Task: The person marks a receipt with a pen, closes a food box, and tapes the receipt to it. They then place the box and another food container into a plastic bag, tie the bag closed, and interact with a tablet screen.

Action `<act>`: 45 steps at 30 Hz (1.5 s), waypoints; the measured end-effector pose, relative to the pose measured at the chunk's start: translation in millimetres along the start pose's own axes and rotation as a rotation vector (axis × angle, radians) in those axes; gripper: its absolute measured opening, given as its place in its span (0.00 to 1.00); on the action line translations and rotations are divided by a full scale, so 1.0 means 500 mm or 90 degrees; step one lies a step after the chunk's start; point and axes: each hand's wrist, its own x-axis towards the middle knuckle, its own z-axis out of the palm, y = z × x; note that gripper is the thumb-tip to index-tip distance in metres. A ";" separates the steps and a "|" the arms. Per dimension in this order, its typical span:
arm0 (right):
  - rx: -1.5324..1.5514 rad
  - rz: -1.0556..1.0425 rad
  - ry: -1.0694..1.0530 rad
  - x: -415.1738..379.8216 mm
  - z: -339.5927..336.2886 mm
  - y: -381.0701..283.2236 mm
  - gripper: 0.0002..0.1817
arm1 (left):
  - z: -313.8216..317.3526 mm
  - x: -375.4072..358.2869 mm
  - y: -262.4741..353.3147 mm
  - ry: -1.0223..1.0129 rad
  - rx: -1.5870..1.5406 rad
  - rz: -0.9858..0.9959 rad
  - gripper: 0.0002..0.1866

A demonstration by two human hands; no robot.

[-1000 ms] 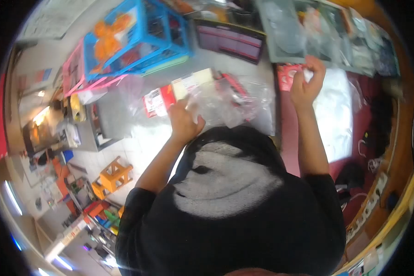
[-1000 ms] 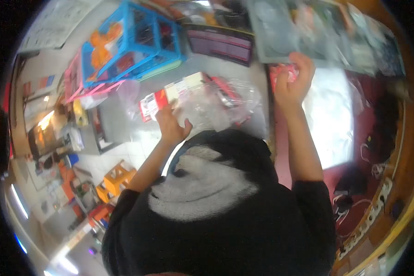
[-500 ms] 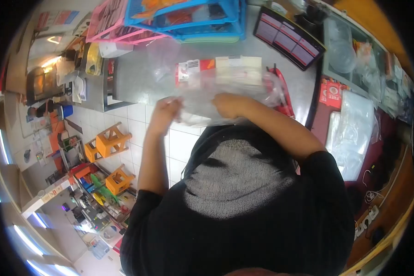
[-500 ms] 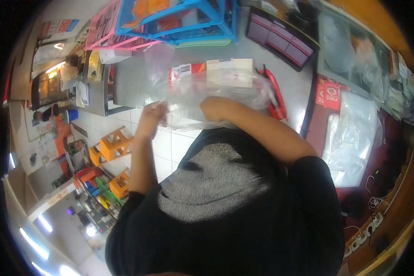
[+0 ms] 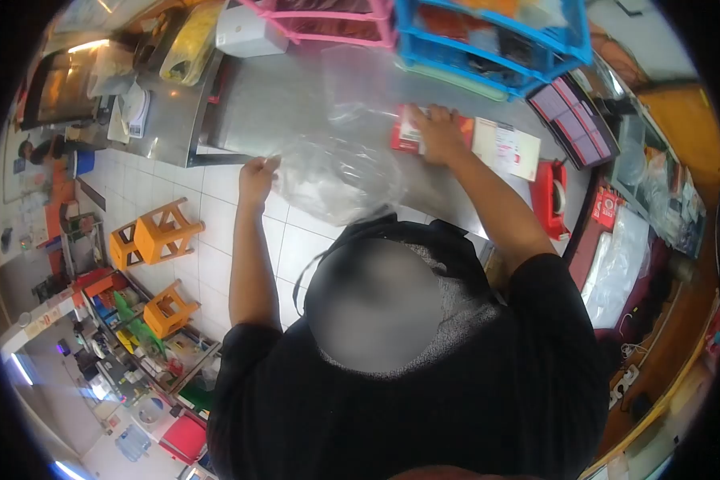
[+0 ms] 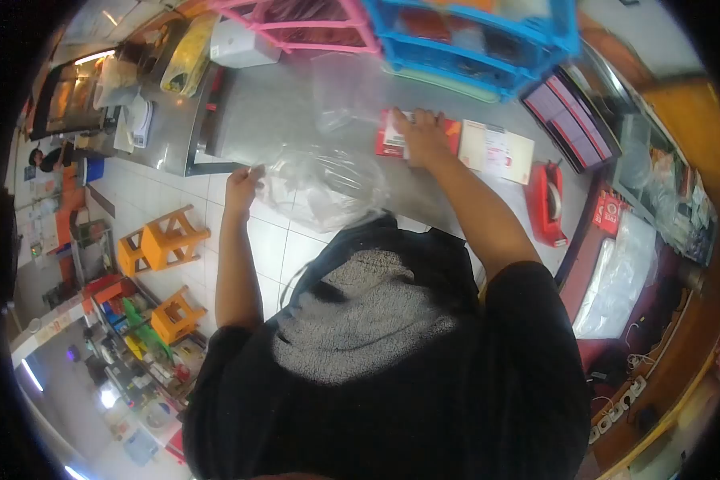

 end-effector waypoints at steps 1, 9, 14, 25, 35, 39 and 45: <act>0.022 0.013 -0.018 0.014 0.013 0.002 0.66 | -0.012 0.021 -0.019 0.013 0.059 0.044 0.18; 0.225 0.202 0.037 0.017 -0.149 -0.024 0.71 | -0.033 0.093 -0.038 -0.102 -0.012 -0.001 0.24; 0.529 -0.013 0.004 -0.003 -0.291 -0.075 0.71 | -0.031 0.112 0.017 -0.164 0.004 -0.040 0.25; 0.380 -0.255 0.113 0.066 0.034 -0.399 0.47 | -0.096 0.140 -0.044 -0.201 -0.304 0.081 0.26; 0.081 -0.103 -0.094 0.032 -0.011 -0.412 0.33 | -0.147 0.027 0.212 -0.523 -0.641 0.186 0.22; -0.035 -0.015 -0.255 -0.003 -0.085 -0.302 0.26 | -0.149 0.076 0.183 -0.565 -0.647 0.124 0.23; -0.027 -0.078 -0.463 -0.057 -0.375 -0.262 0.13 | -0.097 0.089 0.196 -0.600 -0.666 0.108 0.25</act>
